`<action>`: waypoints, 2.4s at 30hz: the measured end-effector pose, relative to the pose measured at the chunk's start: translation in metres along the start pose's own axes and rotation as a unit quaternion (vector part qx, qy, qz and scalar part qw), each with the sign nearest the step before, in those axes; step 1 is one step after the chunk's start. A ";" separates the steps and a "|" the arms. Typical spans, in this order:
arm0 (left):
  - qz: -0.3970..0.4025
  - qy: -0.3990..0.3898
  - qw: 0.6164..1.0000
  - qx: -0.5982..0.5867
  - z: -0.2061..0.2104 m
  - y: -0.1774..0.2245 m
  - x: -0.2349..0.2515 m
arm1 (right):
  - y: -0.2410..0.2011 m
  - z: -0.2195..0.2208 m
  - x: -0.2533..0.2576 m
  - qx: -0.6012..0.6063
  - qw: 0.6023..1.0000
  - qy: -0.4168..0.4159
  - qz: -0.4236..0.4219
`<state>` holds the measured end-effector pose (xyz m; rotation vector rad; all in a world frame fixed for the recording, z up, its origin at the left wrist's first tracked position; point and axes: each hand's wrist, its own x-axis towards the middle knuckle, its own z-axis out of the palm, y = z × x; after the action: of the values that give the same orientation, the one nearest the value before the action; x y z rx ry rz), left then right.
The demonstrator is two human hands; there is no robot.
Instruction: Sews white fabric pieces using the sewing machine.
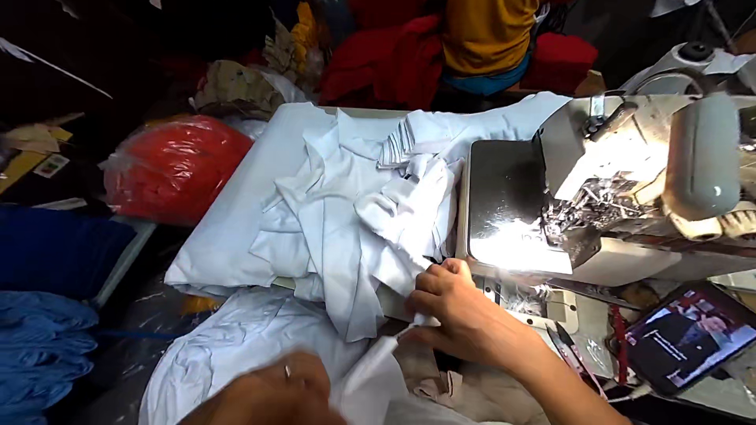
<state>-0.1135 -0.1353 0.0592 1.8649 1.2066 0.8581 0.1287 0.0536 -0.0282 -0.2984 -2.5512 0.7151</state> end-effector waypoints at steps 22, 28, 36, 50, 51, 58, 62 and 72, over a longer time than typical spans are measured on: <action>-0.177 -0.023 0.900 -0.398 0.071 -0.038 0.028 | -0.035 -0.004 -0.032 0.077 0.996 -0.031 0.046; -0.176 0.017 0.858 -0.482 0.046 -0.030 0.009 | -0.023 -0.002 -0.028 0.046 0.999 0.021 -0.012; 0.004 0.145 0.700 -0.699 0.061 -0.046 0.020 | 0.009 0.013 -0.037 0.059 0.998 -0.008 0.035; -0.104 0.105 0.967 -0.209 0.013 0.006 -0.011 | -0.020 -0.009 -0.014 0.090 0.995 -0.030 0.005; -0.139 0.119 0.964 -0.194 0.008 0.009 -0.016 | -0.024 -0.012 -0.015 0.099 0.995 0.002 -0.001; -0.014 0.198 0.760 -0.619 0.050 -0.053 0.000 | -0.015 -0.010 -0.025 0.086 0.990 0.088 0.068; 0.014 0.108 0.781 -0.615 0.086 -0.057 0.028 | -0.041 -0.005 -0.024 0.063 0.996 0.060 0.021; -0.155 0.089 0.925 -0.334 0.034 -0.036 0.003 | -0.008 -0.025 -0.035 -0.015 0.999 0.022 0.039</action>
<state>-0.0993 -0.1302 0.0118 1.0364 1.0890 1.1012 0.1713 0.0466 -0.0184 -0.4205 -2.5225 0.6909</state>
